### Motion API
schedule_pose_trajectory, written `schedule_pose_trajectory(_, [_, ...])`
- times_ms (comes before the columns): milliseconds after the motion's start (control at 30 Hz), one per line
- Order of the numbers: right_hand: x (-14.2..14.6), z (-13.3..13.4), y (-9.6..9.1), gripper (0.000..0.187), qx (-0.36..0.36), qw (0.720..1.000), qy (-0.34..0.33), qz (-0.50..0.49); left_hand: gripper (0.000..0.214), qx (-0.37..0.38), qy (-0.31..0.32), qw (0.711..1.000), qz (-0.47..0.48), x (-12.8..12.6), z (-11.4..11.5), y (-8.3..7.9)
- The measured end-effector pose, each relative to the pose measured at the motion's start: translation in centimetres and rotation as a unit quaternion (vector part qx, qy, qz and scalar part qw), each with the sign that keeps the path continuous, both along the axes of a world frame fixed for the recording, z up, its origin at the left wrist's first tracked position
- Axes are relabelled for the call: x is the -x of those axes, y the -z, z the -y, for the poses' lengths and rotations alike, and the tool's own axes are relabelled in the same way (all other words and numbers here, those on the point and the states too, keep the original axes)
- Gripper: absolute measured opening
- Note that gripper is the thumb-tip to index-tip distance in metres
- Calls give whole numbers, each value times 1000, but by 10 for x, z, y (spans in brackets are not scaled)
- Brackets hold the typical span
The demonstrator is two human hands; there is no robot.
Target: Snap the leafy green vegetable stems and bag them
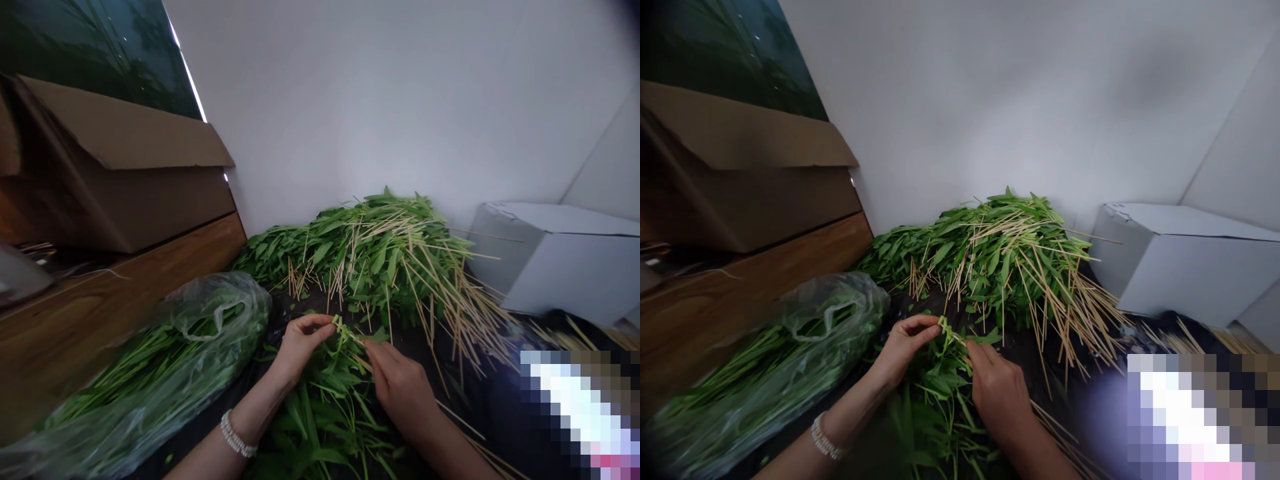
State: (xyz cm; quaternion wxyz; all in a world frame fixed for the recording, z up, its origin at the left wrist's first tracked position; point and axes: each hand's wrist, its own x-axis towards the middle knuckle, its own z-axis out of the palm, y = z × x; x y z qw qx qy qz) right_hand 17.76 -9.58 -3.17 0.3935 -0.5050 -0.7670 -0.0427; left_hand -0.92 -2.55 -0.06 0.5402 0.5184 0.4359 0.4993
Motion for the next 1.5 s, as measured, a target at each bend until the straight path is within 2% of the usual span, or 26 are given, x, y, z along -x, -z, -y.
schedule_pose_trajectory(200, [-1, 0, -3, 32, -6, 1000, 1, 4, 35, 60, 70, 994, 55, 3, -2, 1])
schedule_pose_trajectory(433, [0, 0, -1, 33, -4, 1000, -2, 2, 28, 57, 37, 997, 43, 5, -5, 3])
schedule_pose_trajectory(733, [1, 1, 0, 33, 3, 1000, -15, -8, 31, 78, 52, 995, 45, 3, -3, 3])
schedule_pose_trajectory(933, [1, 1, 2, 34, 7, 999, -28, -16, 30, 104, 86, 989, 64, 3, -3, 7])
schedule_pose_trajectory(1500, [5, 0, 8, 33, 34, 997, -42, -55, 25, 65, 90, 994, 15, -3, 3, 7])
